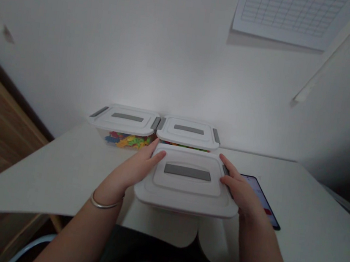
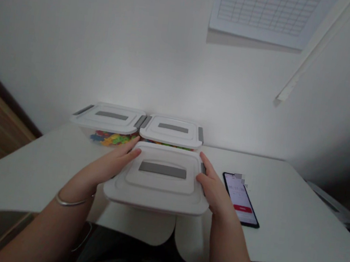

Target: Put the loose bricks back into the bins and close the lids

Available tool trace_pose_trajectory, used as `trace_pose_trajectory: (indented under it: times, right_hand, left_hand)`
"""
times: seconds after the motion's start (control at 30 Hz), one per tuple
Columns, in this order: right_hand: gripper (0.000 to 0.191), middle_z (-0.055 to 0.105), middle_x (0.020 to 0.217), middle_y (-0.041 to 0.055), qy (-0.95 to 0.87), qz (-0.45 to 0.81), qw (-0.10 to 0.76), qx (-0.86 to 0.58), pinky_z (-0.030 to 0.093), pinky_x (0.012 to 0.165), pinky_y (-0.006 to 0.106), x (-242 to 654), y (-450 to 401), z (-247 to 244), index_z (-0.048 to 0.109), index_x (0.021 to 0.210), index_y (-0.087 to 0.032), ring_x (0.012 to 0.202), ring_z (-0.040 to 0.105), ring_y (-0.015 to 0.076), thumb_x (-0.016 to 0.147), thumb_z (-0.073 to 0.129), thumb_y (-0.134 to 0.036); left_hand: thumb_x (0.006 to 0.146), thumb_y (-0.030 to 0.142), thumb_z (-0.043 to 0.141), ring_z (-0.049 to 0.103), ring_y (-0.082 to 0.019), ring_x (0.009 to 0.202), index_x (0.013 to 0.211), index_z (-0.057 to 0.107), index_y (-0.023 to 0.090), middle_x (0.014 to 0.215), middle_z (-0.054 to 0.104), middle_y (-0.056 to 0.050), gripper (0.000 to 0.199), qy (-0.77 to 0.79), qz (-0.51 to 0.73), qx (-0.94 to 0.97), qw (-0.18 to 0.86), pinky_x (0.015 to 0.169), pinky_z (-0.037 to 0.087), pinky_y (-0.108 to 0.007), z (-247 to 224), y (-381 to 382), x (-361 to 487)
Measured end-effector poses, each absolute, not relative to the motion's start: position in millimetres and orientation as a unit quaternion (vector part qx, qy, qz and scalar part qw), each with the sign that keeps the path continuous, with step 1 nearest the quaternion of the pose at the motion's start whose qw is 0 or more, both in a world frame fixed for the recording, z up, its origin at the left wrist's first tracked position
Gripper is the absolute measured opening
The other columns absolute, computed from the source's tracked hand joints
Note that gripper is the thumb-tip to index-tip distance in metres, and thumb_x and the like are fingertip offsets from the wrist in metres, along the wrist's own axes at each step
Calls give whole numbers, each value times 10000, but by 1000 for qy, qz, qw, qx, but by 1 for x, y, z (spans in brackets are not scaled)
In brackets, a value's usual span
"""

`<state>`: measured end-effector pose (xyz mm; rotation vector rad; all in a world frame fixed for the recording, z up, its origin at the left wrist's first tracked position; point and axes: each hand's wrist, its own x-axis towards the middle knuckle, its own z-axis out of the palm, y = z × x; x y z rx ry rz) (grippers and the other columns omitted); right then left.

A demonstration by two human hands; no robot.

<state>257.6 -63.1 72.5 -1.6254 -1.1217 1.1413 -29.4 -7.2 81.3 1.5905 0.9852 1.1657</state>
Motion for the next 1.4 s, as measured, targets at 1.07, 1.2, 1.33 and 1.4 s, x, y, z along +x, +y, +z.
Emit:
trace_pose_trajectory:
  times: [1.07,1.2,1.33,1.4]
  right_hand:
    - [207,711,1181,57,-834,4,351,-426,501,947,423,220,-111,84,678,1100,-254,1075,641,231,902,620,-255]
    - [161,735,1018,46,-857,-56,327,-394,497,793,387,208,-106,77,683,900,-221,900,641,228,841,743,-358]
    - [209,708,924,40,-865,-80,296,-397,471,735,370,211,-108,73,683,939,-219,819,614,221,822,762,-373]
    - [210,699,923,45,-864,-81,282,-410,467,733,370,209,-110,74,682,981,-219,815,602,225,831,750,-350]
  left_hand:
    - [662,437,765,673,-251,884,943,723,151,891,752,-62,403,406,573,379,602,758,516,-315,43,-35,-9]
    - [692,428,733,643,-209,848,927,704,147,874,726,-39,367,425,573,404,572,759,492,-299,43,-32,-7]
    - [735,404,675,613,-200,870,868,676,156,856,698,-29,282,444,556,447,543,793,482,-304,44,-31,-3]
    - [765,401,639,612,-218,921,862,668,172,850,693,-32,250,435,552,472,532,837,486,-325,44,-30,3]
